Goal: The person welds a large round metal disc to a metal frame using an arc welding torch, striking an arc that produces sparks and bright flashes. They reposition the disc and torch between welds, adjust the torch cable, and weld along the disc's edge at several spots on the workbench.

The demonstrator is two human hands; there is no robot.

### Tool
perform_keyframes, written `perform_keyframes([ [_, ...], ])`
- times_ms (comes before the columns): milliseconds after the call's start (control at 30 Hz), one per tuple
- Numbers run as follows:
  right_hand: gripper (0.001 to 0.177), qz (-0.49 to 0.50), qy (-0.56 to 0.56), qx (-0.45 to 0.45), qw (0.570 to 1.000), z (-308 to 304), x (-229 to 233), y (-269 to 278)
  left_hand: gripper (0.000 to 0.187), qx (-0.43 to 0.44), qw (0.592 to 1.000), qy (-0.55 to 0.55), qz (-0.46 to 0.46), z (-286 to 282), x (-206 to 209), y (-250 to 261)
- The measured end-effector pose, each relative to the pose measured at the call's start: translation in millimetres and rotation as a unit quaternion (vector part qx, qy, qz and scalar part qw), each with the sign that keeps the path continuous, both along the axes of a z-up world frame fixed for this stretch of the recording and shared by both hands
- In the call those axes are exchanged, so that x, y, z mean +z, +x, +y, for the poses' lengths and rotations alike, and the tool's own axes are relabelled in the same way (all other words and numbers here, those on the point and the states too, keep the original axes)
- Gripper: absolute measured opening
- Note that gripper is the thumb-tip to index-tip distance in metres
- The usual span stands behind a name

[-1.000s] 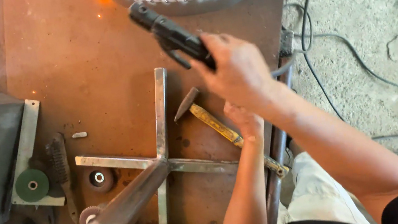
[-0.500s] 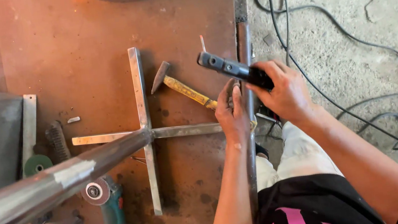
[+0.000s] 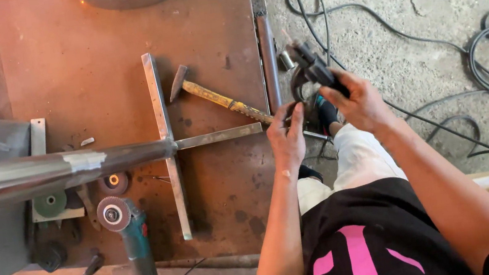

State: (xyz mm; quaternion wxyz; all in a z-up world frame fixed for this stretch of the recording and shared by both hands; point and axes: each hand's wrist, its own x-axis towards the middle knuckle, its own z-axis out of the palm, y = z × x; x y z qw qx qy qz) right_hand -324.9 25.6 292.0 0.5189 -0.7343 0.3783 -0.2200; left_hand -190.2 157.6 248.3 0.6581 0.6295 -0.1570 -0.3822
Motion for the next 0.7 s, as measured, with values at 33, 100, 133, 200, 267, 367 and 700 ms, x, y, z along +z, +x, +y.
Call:
perform_keyframes([
  [33, 0.047, 0.000, 0.002, 0.002, 1.000, -0.6, 9.2, -4.0, 0.031, 0.002, 1.000, 0.002, 0.000, -0.7, 9.8, -5.4],
  [100, 0.057, 0.035, 0.067, 0.020, 0.997, -5.4, 27.1, -6.6, 0.031, -0.020, 0.996, 0.011, -0.092, -3.3, 29.1, -13.2],
  [133, 0.057, 0.034, 0.068, 0.029, 0.997, -3.6, 32.6, -6.3, 0.031, -0.011, 0.996, 0.014, -0.093, -1.4, 30.3, -19.0],
  [200, 0.069, 0.173, 0.001, 0.043, 0.984, -8.2, 46.2, 0.4, 0.031, -0.026, 0.996, 0.010, -0.087, -7.5, 34.3, -23.6],
  [267, 0.074, 0.202, -0.030, 0.046, 0.978, -12.8, 57.3, 9.2, 0.031, -0.021, 0.993, 0.006, -0.114, -5.7, 32.5, -22.7],
  [367, 0.074, 0.208, -0.037, 0.048, 0.976, -22.7, 53.2, 13.6, 0.029, -0.030, 0.991, 0.011, -0.133, -5.1, 29.3, -15.7],
  [700, 0.020, 0.029, 0.146, 0.045, 0.988, -69.1, -40.4, 30.8, 0.031, 0.042, 0.988, 0.080, -0.128, -52.9, 25.4, 28.7],
])
